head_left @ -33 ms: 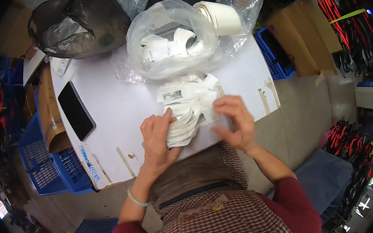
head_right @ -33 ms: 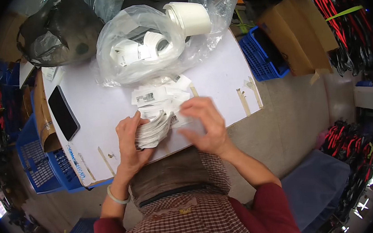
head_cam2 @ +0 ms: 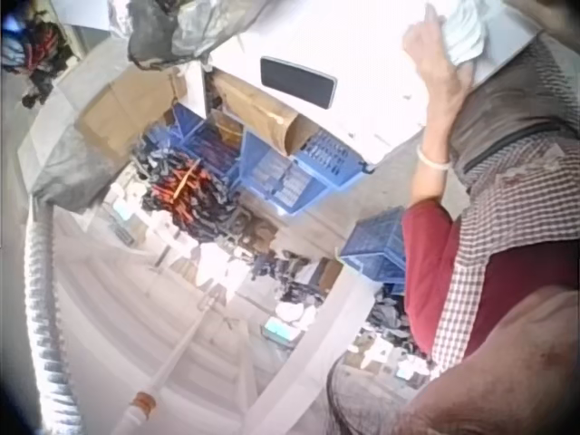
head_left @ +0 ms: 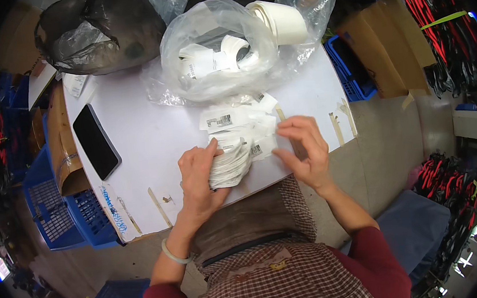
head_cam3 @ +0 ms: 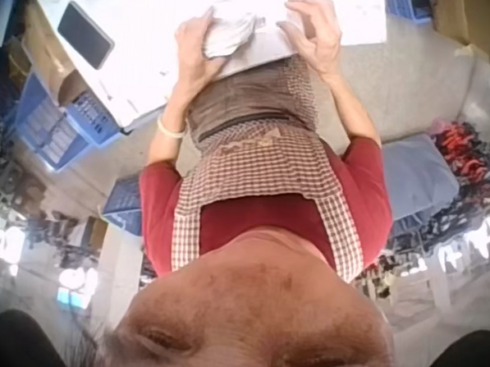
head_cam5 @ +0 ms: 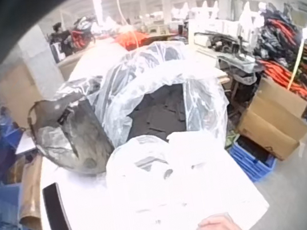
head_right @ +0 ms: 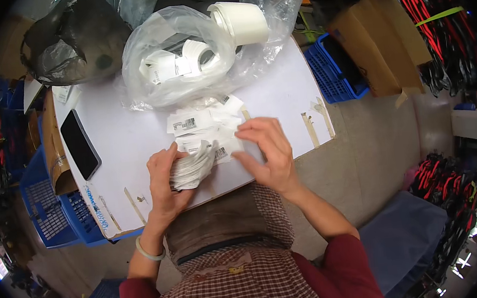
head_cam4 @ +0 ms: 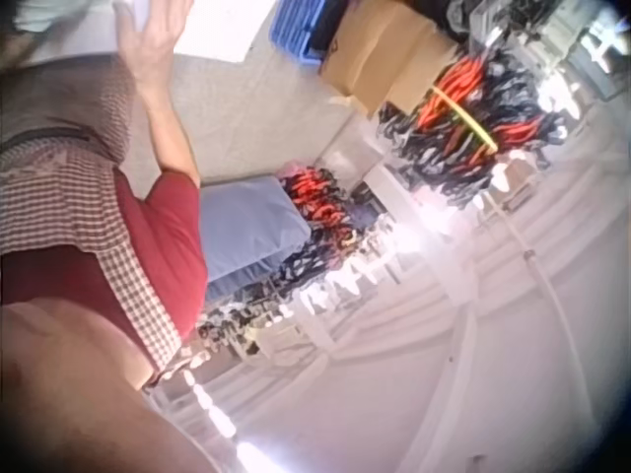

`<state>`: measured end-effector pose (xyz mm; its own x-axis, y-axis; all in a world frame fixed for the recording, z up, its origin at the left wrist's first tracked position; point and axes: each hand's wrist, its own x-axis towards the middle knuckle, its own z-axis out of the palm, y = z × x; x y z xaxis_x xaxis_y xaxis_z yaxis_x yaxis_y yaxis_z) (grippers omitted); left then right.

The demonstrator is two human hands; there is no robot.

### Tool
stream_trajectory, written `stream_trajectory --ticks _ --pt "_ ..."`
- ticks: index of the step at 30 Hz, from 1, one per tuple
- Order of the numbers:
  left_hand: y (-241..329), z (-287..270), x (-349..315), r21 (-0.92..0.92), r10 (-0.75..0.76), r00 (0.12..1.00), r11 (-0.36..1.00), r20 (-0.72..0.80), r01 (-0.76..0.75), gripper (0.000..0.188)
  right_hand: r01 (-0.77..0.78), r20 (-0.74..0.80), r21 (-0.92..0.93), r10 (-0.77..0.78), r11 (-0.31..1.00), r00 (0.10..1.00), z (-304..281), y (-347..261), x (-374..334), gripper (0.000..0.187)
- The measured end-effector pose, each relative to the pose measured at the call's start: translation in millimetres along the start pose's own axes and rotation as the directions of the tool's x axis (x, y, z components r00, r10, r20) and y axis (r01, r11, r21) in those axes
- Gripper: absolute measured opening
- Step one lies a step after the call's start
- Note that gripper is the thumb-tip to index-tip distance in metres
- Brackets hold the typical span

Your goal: The person separates individual white labels from a roll, stacks them on a table, and then wraps the stack in a plastic bag. The person handles the labels one by one, peeling them off and arranging them into a neat pile before packaging.

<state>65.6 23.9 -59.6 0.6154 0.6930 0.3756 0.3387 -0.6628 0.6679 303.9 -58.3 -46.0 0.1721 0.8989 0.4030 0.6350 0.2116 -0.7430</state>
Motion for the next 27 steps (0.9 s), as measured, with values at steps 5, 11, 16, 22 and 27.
stream_trajectory --ticks 5,11,16,22,27 --pt "-2 -11 -10 -0.066 -0.062 0.991 0.996 -0.12 0.054 0.085 0.092 0.209 -0.201 -0.05 0.975 0.977 5 -6 10 0.062" --pt "-1 -35 -33 -0.135 -0.138 0.99 0.981 0.031 0.141 0.084 0.104 0.213 -0.281 -0.044 0.954 0.976 28 -14 33 0.076" --pt "3 -20 -25 -0.196 -0.092 0.991 0.974 0.093 0.109 0.085 0.164 0.31 -0.297 -0.067 0.941 0.948 34 -16 48 0.079" --pt "1 -12 -27 -0.203 -0.075 0.99 0.974 0.116 0.097 0.089 0.162 0.329 -0.257 -0.071 0.953 0.941 32 -17 47 0.08" --pt "3 -14 -25 -0.191 -0.066 0.991 0.978 0.116 0.087 0.089 0.141 0.322 -0.271 -0.048 0.952 0.946 35 -25 56 0.074"
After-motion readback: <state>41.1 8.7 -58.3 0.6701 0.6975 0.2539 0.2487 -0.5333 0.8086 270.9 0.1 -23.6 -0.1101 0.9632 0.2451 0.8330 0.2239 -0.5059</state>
